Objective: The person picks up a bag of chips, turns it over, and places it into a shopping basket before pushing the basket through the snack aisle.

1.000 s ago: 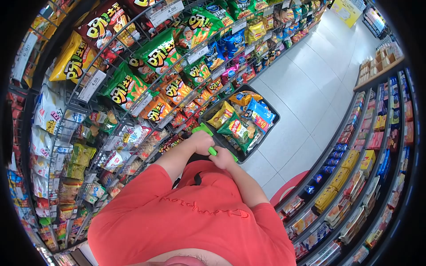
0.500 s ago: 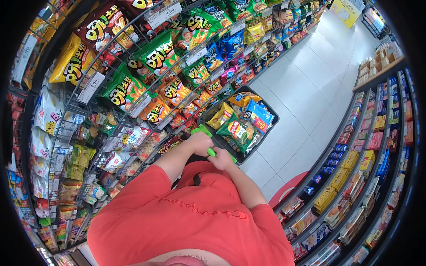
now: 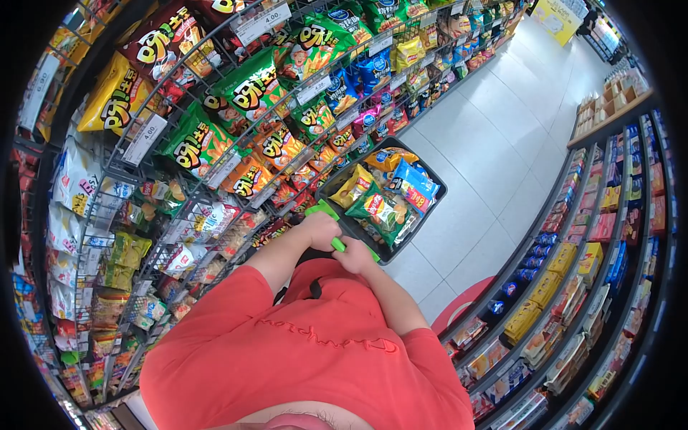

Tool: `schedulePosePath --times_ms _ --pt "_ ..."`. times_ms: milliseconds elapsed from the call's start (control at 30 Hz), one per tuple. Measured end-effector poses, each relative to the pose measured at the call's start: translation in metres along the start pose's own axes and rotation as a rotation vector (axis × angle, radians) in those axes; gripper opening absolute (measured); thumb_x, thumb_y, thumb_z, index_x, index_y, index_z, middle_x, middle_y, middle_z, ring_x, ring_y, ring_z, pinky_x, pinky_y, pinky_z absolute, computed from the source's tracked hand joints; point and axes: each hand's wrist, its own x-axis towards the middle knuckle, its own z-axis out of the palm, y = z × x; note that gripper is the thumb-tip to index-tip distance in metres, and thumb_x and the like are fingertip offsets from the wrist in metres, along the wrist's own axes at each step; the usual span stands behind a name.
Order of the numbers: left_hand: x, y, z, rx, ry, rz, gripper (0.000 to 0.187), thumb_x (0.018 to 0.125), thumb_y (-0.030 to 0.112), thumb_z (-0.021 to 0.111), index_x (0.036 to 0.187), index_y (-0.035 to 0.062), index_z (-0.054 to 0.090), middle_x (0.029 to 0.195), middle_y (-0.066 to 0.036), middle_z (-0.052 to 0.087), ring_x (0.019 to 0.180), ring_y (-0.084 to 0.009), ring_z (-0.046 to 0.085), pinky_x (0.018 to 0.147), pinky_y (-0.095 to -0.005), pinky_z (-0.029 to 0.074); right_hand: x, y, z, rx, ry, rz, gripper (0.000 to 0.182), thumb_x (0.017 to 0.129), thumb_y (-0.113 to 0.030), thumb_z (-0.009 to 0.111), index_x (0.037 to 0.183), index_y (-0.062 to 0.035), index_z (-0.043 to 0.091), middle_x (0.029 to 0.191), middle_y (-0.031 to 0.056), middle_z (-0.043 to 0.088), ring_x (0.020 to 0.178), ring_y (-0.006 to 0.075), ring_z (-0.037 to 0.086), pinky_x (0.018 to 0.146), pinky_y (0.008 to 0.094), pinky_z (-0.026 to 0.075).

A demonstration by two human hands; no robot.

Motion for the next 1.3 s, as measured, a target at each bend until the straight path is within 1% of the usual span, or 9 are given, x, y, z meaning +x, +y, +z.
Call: schedulePosePath --times_ms 367,600,667,733,800,867,1100,1300 --pt "-0.0002 0.0025 0.0011 -0.001 0.02 -0.006 0.025 0.071 0.036 0.069 0.081 0.0148 0.076 0.086 -0.011 0.073 0.086 -0.0314 0.071 0.076 -0.044 0.057 -0.0003 0.0038 0.0006 -0.013 0.011 -0.007 0.038 0.075 -0.03 0.07 0.102 -0.0028 0.07 0.088 0.0245 0.069 0.085 0.041 0.067 0.077 0.0474 0.052" --pt "0.0018 0.0032 0.0061 0.003 0.028 -0.014 0.025 0.071 0.036 0.069 0.08 0.0142 0.076 0.085 -0.012 0.073 0.085 -0.0318 0.071 0.075 -0.0444 0.057 -0.0013 0.0077 0.0014 -0.006 0.023 -0.02 0.036 0.075 -0.03 0.071 0.1 -0.003 0.07 0.088 0.0252 0.069 0.085 0.042 0.067 0.076 0.0481 0.053" --pt "0.0024 0.0022 0.0077 0.006 0.032 -0.015 0.025 0.071 0.037 0.068 0.079 0.014 0.076 0.085 -0.012 0.073 0.085 -0.0319 0.071 0.074 -0.0447 0.057 -0.0014 0.0088 0.0028 -0.025 0.061 -0.05 0.036 0.076 -0.03 0.071 0.099 -0.0033 0.07 0.084 0.0229 0.069 0.079 0.039 0.068 0.073 0.0456 0.053" --pt "0.0019 0.0012 0.0078 -0.006 0.044 0.0 0.031 0.073 0.043 0.067 0.076 0.0129 0.073 0.084 -0.013 0.072 0.083 -0.0342 0.07 0.074 -0.0461 0.056 -0.0019 0.008 0.0024 -0.029 0.06 -0.045 0.036 0.075 -0.03 0.071 0.1 -0.0034 0.07 0.084 0.0228 0.069 0.079 0.039 0.068 0.073 0.0455 0.053" --pt "0.0016 0.0017 0.0074 -0.006 0.047 0.0 0.028 0.072 0.04 0.067 0.077 0.0132 0.074 0.084 -0.013 0.072 0.083 -0.0336 0.071 0.074 -0.0457 0.056 -0.0027 0.0055 0.0009 -0.033 0.06 -0.039 0.036 0.075 -0.03 0.072 0.1 -0.0036 0.07 0.084 0.0227 0.069 0.079 0.0391 0.068 0.073 0.0455 0.053" --pt "0.0017 0.0017 0.0083 -0.006 0.051 -0.002 0.026 0.071 0.038 0.067 0.079 0.0135 0.076 0.084 -0.013 0.073 0.083 -0.033 0.071 0.073 -0.0453 0.057 -0.0029 0.0043 0.0003 0.003 0.046 -0.028 0.034 0.075 -0.029 0.071 0.097 -0.0031 0.069 0.088 0.0255 0.069 0.084 0.0429 0.067 0.076 0.0491 0.053" --pt "0.0015 0.0016 0.0079 0.012 0.058 0.017 0.027 0.072 0.038 0.067 0.078 0.0134 0.076 0.083 -0.013 0.073 0.082 -0.0327 0.071 0.073 -0.0449 0.057 -0.0027 0.0046 0.001 -0.009 0.049 -0.032 0.034 0.075 -0.029 0.071 0.095 -0.0021 0.069 0.087 0.0262 0.068 0.084 0.0423 0.067 0.076 0.049 0.053" --pt "-0.0004 0.0015 0.0065 0.002 0.063 0.013 0.026 0.072 0.038 0.068 0.079 0.0142 0.076 0.082 -0.012 0.073 0.081 -0.0325 0.071 0.072 -0.0444 0.057 0.0 0.0078 0.002 -0.001 0.031 -0.047 0.035 0.075 -0.03 0.07 0.097 -0.002 0.069 0.087 0.0258 0.069 0.084 0.0416 0.068 0.076 0.0484 0.053"
